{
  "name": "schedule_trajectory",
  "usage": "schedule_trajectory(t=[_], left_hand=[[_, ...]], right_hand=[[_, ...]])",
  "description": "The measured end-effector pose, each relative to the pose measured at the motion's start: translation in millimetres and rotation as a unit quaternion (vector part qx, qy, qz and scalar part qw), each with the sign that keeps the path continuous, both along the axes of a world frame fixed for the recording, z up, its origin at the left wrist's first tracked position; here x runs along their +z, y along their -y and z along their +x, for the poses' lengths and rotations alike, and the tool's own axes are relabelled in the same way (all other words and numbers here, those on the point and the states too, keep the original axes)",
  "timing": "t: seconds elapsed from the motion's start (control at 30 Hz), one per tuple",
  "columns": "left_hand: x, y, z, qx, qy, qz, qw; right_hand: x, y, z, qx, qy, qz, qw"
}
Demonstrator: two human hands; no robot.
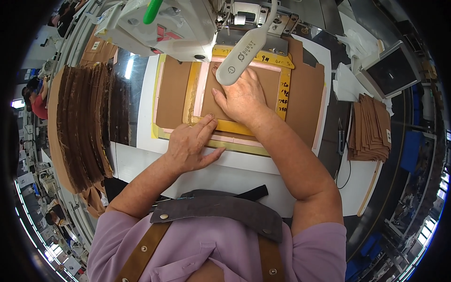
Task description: Sewing a leather pocket onto a larger piece of material using an industrial sewing machine.
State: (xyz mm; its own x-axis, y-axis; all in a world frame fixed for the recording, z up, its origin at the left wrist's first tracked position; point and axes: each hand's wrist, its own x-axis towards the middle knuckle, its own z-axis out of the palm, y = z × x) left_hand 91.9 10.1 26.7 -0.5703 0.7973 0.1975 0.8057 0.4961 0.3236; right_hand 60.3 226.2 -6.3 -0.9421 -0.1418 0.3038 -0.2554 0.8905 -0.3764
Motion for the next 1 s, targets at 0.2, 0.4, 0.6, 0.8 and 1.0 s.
schedule_trajectory(t=[0.2, 0.4, 0.6, 0.8, 1.0], left_hand=[[-5, -15, -75, 0.024, -0.064, 0.05, 0.996], [-16, -28, -105, 0.019, -0.113, 0.028, 0.993], [-14, -30, -104, 0.013, -0.11, -0.009, 0.994], [-8, -26, -101, 0.021, -0.125, -0.058, 0.99], [-8, -31, -102, 0.021, -0.127, -0.054, 0.99]], right_hand=[[0, 7, -2, 0.007, -0.021, -0.003, 1.0], [-3, 4, -4, 0.01, -0.037, -0.024, 0.999], [8, -5, 6, -0.008, -0.037, -0.017, 0.999], [17, -38, 42, -0.099, -0.033, 0.113, 0.988], [13, -47, 53, -0.141, 0.0, 0.162, 0.977]])
